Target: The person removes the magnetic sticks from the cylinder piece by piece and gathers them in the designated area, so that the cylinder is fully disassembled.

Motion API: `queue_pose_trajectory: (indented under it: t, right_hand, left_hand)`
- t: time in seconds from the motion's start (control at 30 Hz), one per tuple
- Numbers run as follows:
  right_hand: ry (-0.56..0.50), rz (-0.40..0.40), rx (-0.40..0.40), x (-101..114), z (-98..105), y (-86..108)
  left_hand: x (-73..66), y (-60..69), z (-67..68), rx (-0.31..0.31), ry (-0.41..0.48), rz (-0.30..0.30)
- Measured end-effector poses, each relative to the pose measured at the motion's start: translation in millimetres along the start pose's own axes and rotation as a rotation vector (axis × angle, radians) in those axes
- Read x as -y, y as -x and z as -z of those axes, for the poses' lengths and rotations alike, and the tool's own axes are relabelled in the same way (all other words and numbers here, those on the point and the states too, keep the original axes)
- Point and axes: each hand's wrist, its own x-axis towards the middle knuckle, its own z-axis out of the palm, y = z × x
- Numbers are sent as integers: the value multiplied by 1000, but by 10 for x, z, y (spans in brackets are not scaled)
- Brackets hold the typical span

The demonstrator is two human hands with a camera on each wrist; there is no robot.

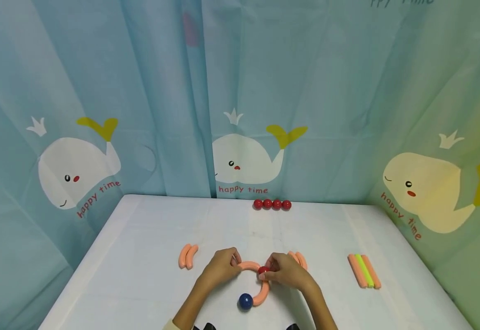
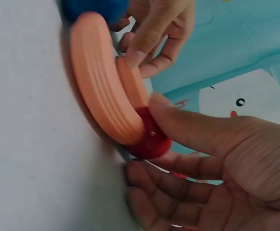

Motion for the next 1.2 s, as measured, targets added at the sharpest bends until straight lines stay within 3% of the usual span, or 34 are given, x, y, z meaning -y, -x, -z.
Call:
queue_pose_trajectory:
  t: [0.1,0.33,0.77,1.07,1.2]
  right_hand:
    - [18,30,-72,-29,-40,-32]
    - [41,85,-180,-45,-144,-113]
    - [-17,98,-203,-33,-303,-196]
    - [-13,84,-207,-26,-305,-203]
    - [-31,81,-190,-22,-304,-196]
  left_hand:
    - [-12,14,6,0,-5,12]
    - [12,16,0,-15,-39,-43]
    - [10,42,-20,20,46,11]
    - [18,31,-23,1,15,-40]
    - [19,35,-17,18,6,-35]
